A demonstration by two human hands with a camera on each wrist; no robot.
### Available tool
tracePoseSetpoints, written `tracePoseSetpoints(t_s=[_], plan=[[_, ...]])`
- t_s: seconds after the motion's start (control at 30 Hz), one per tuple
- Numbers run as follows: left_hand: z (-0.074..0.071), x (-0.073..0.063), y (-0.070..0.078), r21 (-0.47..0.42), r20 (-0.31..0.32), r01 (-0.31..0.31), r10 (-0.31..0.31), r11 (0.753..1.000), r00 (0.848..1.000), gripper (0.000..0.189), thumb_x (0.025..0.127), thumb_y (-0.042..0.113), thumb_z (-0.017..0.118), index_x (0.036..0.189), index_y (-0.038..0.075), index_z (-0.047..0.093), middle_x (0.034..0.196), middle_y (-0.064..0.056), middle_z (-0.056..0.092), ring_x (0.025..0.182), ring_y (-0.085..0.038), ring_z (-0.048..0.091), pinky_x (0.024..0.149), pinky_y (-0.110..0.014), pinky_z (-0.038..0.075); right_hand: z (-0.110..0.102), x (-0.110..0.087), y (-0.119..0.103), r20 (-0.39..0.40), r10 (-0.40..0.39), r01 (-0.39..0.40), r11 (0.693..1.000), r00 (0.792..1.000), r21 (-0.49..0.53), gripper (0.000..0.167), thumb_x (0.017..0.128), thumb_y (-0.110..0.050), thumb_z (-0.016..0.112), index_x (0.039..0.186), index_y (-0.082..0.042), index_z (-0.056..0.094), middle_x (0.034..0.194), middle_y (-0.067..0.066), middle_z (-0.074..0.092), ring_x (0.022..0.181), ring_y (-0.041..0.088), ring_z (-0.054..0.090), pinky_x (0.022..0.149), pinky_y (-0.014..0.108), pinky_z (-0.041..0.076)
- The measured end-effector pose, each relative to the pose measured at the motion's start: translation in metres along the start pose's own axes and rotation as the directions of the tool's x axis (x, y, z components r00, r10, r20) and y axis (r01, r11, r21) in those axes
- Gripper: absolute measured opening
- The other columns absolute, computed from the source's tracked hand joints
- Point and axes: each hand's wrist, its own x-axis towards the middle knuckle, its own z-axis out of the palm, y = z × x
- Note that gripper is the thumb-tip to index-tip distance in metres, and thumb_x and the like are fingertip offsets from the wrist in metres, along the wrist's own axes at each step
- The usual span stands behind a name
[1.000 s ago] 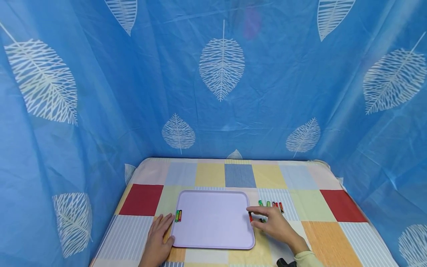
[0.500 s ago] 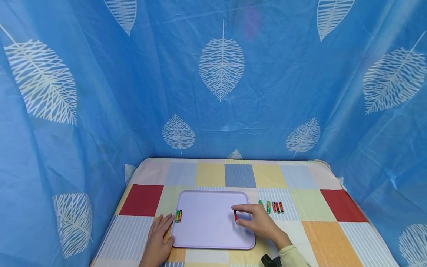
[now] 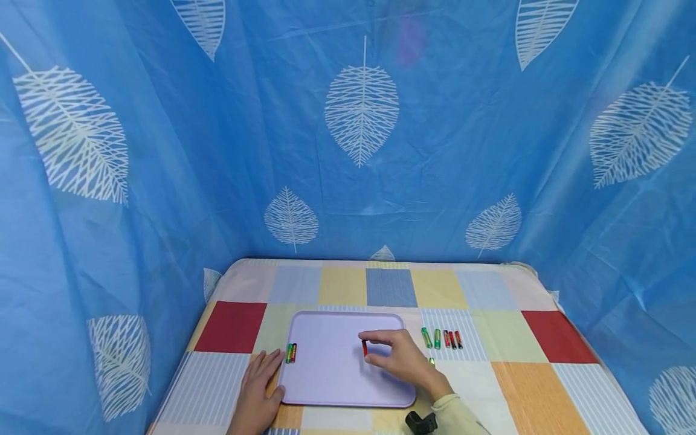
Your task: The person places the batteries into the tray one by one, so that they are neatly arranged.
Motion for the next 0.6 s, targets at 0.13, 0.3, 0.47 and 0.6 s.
tracePoseSetpoints(t_s=[0.13,0.3,0.47,0.6], plan=[[-0.001,0.001,-0.001,0.003,0.015,0.02,-0.02,1.0,1.0,0.07,0.086,-0.002,0.071,0.155,0.003,0.061,0.165,-0.021,0.053,0.163,-0.05,0.025,0.134,-0.072,0.01,0.006,0.007,-0.004,0.002,-0.008,0.008,1.0,1.0,0.028,0.043,0.095,-0.012,0.085,0.136,-0.005,0.077,0.136,0.002,0.079,0.125,0.024,0.076,0.112,0.039,0.061],[-0.001,0.0,0.0,0.005,0.014,0.022,-0.022,1.0,1.0,0.07,0.086,-0.002,0.072,0.155,0.003,0.061,0.165,-0.021,0.053,0.162,-0.051,0.025,0.134,-0.072,0.01,0.015,0.016,-0.007,-0.004,-0.031,0.031,0.999,0.999,0.021,0.042,0.096,-0.014,0.084,0.136,-0.006,0.077,0.135,0.002,0.079,0.123,0.026,0.077,0.111,0.039,0.062],[0.0,-0.001,0.0,0.001,-0.007,-0.008,0.008,1.0,1.0,0.069,0.085,-0.002,0.072,0.153,0.003,0.062,0.163,-0.022,0.055,0.161,-0.052,0.027,0.133,-0.073,0.012,0.024,0.025,-0.011,0.004,-0.065,0.065,0.998,0.998,0.008,0.042,0.096,-0.013,0.083,0.136,-0.005,0.076,0.135,0.005,0.079,0.12,0.031,0.078,0.109,0.039,0.063],[0.0,-0.001,0.0,0.002,-0.011,-0.018,0.018,1.0,1.0,0.069,0.084,-0.003,0.072,0.152,0.003,0.063,0.162,-0.022,0.056,0.16,-0.052,0.028,0.132,-0.074,0.013,0.032,0.033,-0.014,0.016,-0.074,0.074,0.997,0.997,0.014,0.041,0.097,-0.012,0.083,0.136,-0.005,0.076,0.135,0.005,0.079,0.12,0.032,0.078,0.108,0.039,0.063]])
